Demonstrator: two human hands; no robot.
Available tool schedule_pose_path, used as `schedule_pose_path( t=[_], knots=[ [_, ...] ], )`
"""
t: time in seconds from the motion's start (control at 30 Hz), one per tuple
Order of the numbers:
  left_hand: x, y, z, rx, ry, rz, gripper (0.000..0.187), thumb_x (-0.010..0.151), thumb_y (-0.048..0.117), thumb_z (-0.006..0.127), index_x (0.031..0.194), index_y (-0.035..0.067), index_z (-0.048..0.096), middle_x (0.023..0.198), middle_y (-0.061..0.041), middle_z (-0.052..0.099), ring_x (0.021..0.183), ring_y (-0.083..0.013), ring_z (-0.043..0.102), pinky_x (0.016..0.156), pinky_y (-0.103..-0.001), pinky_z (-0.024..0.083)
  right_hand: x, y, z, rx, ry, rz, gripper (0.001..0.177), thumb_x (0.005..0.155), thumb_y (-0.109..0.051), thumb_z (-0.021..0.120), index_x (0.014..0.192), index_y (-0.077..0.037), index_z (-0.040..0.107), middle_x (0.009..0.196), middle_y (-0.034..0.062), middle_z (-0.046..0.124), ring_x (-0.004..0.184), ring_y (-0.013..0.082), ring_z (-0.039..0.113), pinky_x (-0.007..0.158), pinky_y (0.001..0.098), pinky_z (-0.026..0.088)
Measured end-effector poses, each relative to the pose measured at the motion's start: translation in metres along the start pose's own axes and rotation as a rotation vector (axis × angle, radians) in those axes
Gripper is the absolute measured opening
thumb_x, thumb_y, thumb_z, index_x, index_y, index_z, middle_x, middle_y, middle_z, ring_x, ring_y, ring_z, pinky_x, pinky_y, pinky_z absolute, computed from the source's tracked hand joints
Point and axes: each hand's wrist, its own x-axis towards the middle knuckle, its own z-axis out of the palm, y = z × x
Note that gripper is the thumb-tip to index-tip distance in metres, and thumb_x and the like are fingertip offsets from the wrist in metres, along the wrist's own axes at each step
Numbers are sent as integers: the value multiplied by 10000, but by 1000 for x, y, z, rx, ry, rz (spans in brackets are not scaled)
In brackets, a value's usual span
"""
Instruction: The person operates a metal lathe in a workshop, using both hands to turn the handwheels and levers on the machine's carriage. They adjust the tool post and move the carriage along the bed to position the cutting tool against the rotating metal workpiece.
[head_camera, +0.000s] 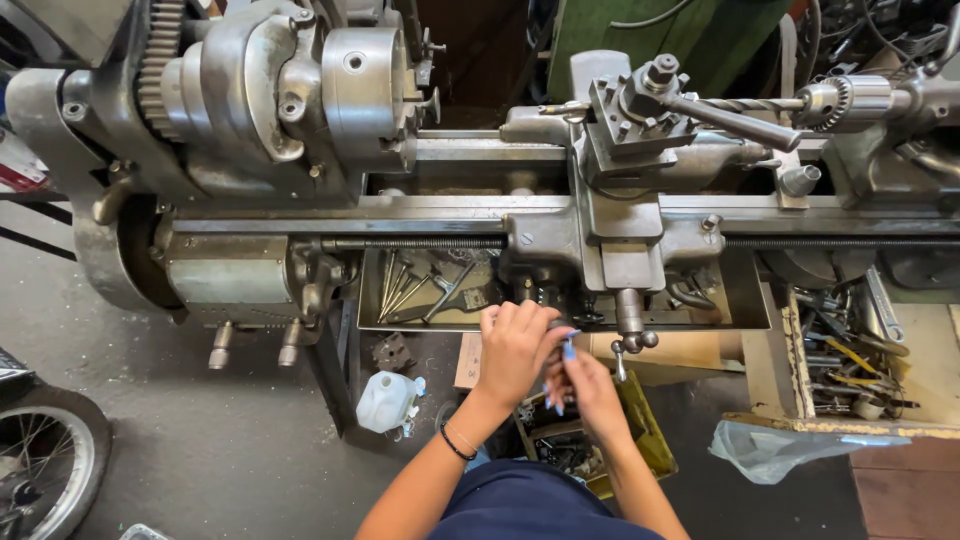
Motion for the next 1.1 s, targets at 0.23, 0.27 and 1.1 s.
schedule_pose_path(
  t=[0.23, 0.27, 1.1],
  knots=[
    [-1, -3, -2, -146, 54, -44, 156, 1007, 248, 497, 1005, 171, 633, 862, 14, 564, 761, -216, 494, 787, -375, 309, 13, 8, -7, 512, -55, 290, 352, 998, -328, 386, 764, -69, 429, 465, 173, 455, 304, 179, 344, 300, 250, 249],
    [-4, -7, -2, -147, 58, -42, 156, 1007, 248, 497, 1005, 171, 633, 862, 14, 564, 761, -216, 494, 787, -375, 309, 13, 0, -5, 509, -55, 286, 352, 998, -328, 386, 764, -69, 429, 465, 173, 455, 304, 179, 344, 300, 250, 249],
    [-4, -34, -60, -451, 69, -147, 253, 1032, 184, 395, 1068, 56, 610, 1054, -107, 650, 1004, -287, 598, 905, -396, 416, 24, 3, 32, -110, 30, 281, 411, 921, -177, 513, 543, -24, 466, 374, 128, 468, 254, 162, 332, 292, 280, 194]
  ],
)
